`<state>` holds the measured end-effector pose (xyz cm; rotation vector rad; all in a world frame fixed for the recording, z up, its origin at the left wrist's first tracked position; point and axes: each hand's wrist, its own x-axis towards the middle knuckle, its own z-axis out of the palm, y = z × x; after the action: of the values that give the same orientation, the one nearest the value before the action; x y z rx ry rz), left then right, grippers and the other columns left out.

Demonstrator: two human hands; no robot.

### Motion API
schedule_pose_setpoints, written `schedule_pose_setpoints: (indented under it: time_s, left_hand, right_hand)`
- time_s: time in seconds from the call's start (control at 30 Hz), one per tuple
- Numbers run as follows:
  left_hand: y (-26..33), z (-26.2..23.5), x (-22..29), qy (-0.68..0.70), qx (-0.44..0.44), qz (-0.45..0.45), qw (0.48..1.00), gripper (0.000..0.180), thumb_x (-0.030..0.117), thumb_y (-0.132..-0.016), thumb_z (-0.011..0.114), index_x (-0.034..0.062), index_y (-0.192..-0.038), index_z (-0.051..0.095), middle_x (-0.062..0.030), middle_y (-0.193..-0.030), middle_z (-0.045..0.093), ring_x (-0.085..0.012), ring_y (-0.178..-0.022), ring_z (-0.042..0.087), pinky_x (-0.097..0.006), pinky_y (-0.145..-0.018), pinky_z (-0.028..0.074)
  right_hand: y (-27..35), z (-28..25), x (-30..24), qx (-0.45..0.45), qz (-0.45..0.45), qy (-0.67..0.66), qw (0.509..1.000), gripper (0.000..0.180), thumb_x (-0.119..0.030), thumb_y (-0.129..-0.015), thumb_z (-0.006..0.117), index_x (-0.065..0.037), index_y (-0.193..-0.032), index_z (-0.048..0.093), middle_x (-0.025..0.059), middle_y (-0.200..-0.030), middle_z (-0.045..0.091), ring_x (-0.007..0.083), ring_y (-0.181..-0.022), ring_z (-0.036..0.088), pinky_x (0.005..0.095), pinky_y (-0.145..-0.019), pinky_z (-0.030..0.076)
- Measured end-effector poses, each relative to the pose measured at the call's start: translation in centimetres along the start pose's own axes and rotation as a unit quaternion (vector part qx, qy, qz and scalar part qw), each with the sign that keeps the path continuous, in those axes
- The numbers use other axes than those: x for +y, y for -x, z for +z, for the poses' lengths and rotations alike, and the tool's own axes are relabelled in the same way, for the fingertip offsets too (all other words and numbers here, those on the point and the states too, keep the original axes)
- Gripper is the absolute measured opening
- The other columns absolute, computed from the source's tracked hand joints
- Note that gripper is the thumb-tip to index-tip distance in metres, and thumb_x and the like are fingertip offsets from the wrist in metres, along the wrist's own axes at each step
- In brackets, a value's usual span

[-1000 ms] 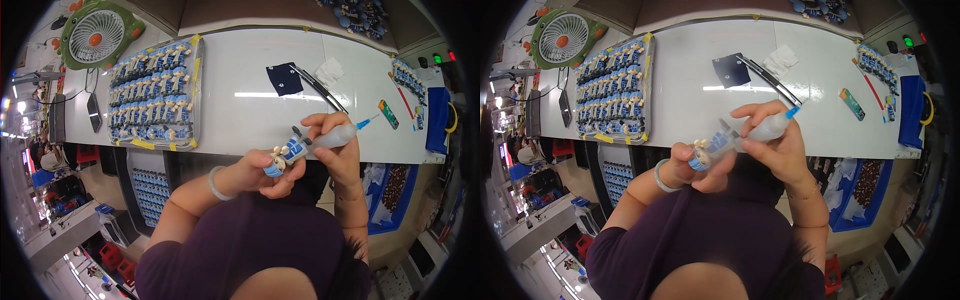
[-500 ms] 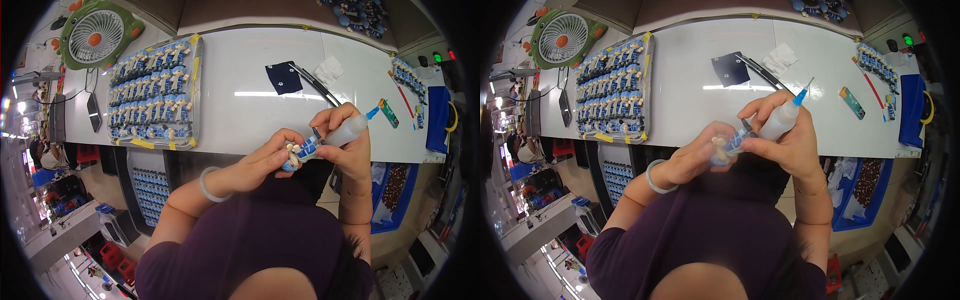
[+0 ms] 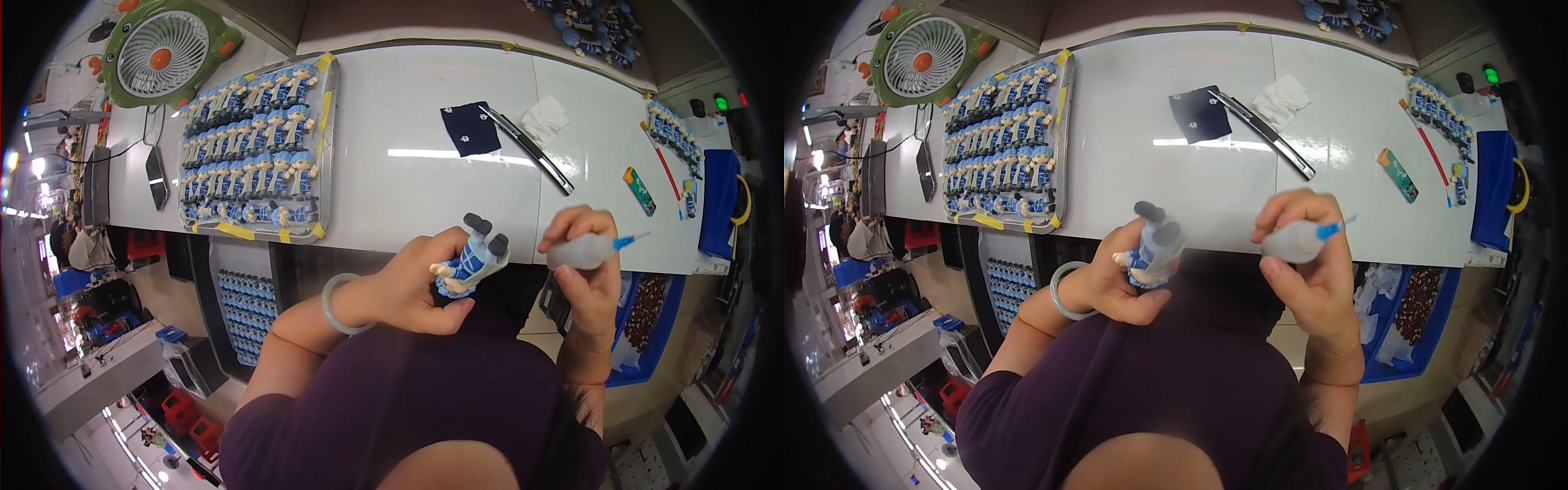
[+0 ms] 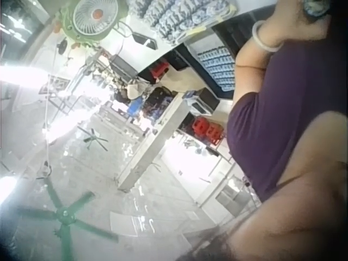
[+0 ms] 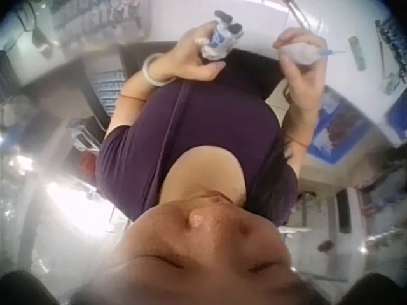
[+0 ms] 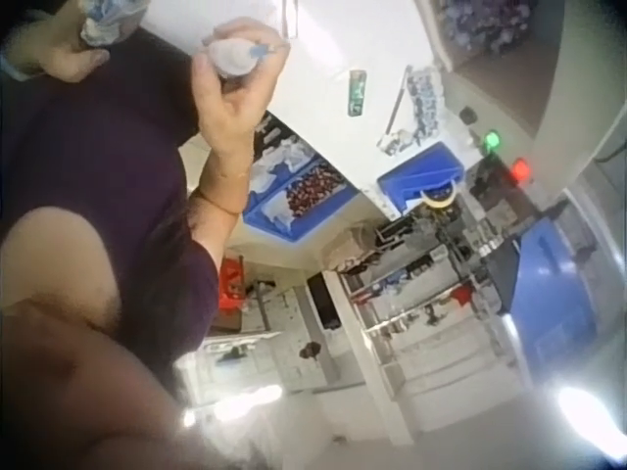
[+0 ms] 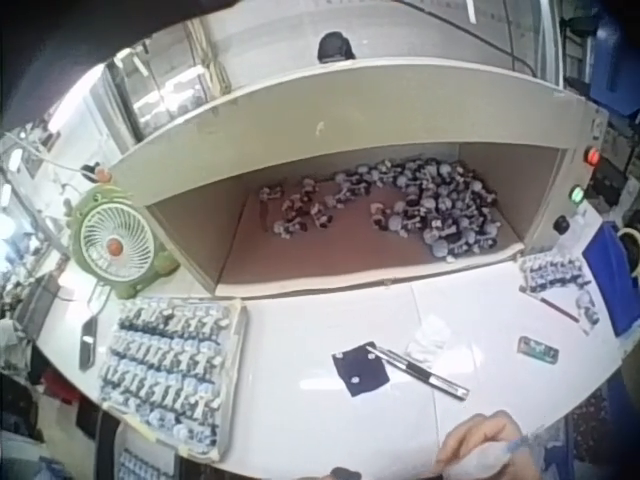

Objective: The person assembles an anime figurine by applying glue from a glue bottle to its parts, then joining the parts together by hand.

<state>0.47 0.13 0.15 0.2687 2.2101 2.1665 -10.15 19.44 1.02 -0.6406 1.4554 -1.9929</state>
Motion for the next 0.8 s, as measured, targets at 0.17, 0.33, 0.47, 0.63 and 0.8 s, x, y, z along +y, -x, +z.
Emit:
schedule_pose_setpoints:
  time_s: [0.17,0.33,0.47,0.63,0.8]
  left_hand:
    - [-0.4,-0.3,-0.7,-0.082,-0.002,0.136,0.987,0.039,0.009,-0.06,0.061,-0.0016,-0.093,0.043,-0.0051,-0.07,0.053,-0.0155,-0.053,0.05,-0.025,-0.048,0.039]
    - [-0.7,0.0,-0.8,-0.05,0.007,0.136,0.989,0.032,0.013,-0.063,0.063,0.0006,-0.087,0.045,-0.0076,-0.06,0.049,-0.0249,-0.048,0.05,-0.029,-0.045,0.04]
    - [-0.9,0.1,-0.4,-0.081,0.021,0.155,0.984,0.03,0.012,-0.063,0.062,0.0007,-0.084,0.045,-0.007,-0.059,0.049,-0.0256,-0.047,0.05,-0.03,-0.044,0.04]
    - [-0.8,0.3,-0.4,-0.118,0.043,0.157,0.98,0.028,0.011,-0.062,0.062,0.0017,-0.082,0.046,-0.0062,-0.057,0.049,-0.0246,-0.044,0.049,-0.03,-0.042,0.039]
    - [-0.8,0.6,-0.7,-0.099,0.051,0.164,0.98,0.028,0.009,-0.06,0.062,0.0021,-0.082,0.046,-0.0053,-0.056,0.048,-0.0241,-0.043,0.048,-0.03,-0.041,0.038]
  right_hand:
    - [1.8,0.0,0.3,0.004,-0.019,0.164,0.986,0.029,-0.002,-0.068,0.064,-0.003,-0.091,0.048,0.0106,-0.086,0.056,0.016,-0.078,0.052,0.0267,-0.07,0.042]
    - [1.6,0.3,0.5,0.019,-0.116,0.337,0.934,0.031,-0.003,-0.057,0.069,-0.005,-0.085,0.058,0.0074,-0.083,0.058,0.0213,-0.073,0.053,0.029,-0.066,0.042]
    - [1.8,0.9,-0.2,0.067,-0.182,0.435,0.879,0.033,-0.001,-0.054,0.068,-0.009,-0.085,0.06,0.0053,-0.083,0.057,0.0221,-0.074,0.051,0.0291,-0.064,0.041]
    - [2.2,1.0,-0.8,0.095,-0.239,0.522,0.813,0.034,-0.001,-0.054,0.067,-0.012,-0.086,0.061,0.0038,-0.086,0.056,0.0222,-0.079,0.049,0.0285,-0.065,0.041]
    - [2.4,1.2,-1.4,0.101,-0.249,0.577,0.771,0.033,-0.004,-0.056,0.066,-0.016,-0.087,0.063,0.0019,-0.09,0.056,0.0217,-0.084,0.047,0.0283,-0.067,0.043]
